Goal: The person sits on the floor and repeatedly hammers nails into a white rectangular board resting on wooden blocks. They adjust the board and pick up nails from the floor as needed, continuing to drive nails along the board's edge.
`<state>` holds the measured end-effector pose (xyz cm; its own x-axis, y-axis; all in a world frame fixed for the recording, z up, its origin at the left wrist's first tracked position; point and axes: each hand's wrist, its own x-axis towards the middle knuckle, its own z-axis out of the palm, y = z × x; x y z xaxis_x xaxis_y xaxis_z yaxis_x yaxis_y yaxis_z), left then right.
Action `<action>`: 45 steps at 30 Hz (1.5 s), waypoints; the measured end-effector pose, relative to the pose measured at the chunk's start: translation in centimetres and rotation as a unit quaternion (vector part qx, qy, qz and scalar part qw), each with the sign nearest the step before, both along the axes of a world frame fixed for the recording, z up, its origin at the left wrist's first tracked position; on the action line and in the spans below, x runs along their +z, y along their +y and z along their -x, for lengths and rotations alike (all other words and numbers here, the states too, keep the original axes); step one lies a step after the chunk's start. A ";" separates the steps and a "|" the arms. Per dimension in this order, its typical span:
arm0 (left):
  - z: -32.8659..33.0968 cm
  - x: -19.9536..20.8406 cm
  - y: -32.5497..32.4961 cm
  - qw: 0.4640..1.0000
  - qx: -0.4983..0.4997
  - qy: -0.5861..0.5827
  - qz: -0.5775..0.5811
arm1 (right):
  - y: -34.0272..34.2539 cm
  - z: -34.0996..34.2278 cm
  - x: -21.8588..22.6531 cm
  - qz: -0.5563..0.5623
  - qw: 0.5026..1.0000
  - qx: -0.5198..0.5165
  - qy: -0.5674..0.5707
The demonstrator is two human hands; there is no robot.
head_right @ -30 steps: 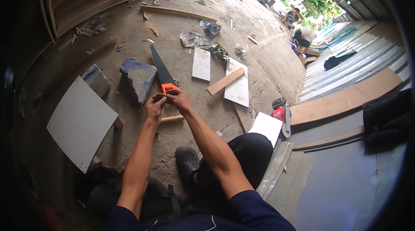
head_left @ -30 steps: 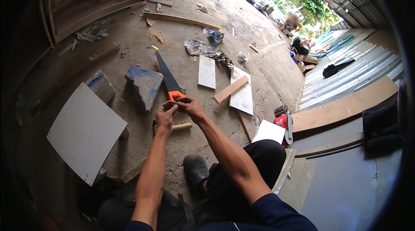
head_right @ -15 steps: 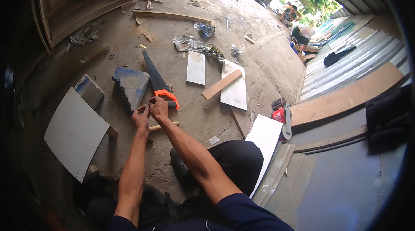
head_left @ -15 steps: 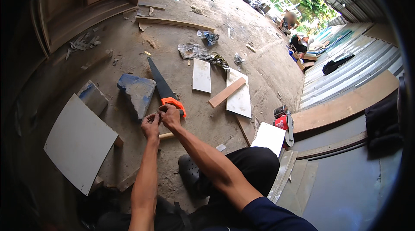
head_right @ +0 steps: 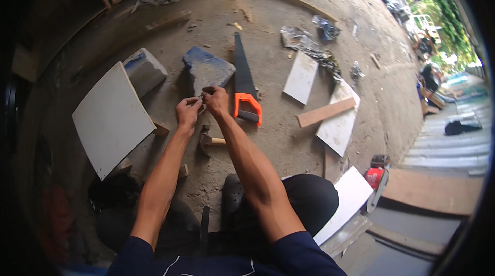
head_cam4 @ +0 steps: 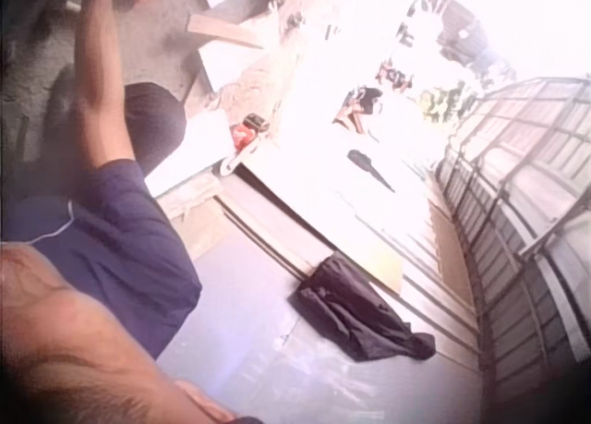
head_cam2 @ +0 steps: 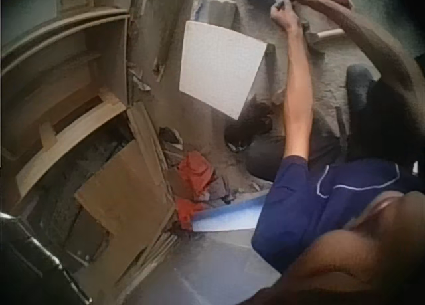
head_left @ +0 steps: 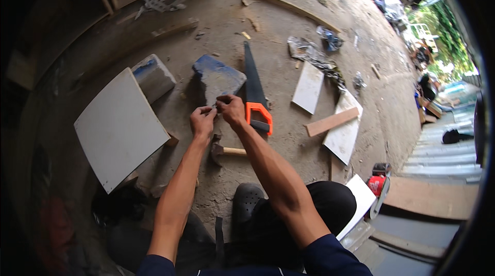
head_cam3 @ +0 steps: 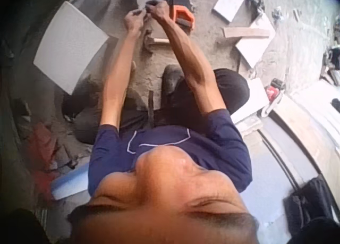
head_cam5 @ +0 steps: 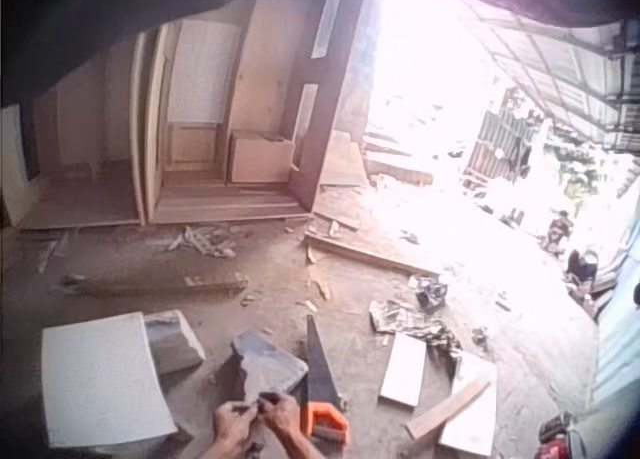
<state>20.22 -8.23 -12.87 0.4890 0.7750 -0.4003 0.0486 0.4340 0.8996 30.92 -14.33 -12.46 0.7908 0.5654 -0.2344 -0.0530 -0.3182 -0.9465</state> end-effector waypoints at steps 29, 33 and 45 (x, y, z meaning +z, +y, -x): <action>-6.1 -0.4 4.4 1.000 -0.005 -0.010 0.010 | -0.3 -3.7 -1.5 -0.081 0.973 -0.149 0.157; -4.8 0.3 4.1 0.999 -0.023 -0.022 -0.031 | -1.3 -2.5 0.4 -0.067 0.955 -0.004 0.288; 2.6 9.2 1.4 0.971 -0.054 -0.017 -0.234 | -0.2 1.3 6.9 -0.087 0.950 0.257 0.152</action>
<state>17.57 -6.85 -3.67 0.5846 0.8114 -0.0001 0.0387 -0.0277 0.9989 29.63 -14.48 -5.60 0.3105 0.9099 -0.2751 -0.2132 -0.2154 -0.9530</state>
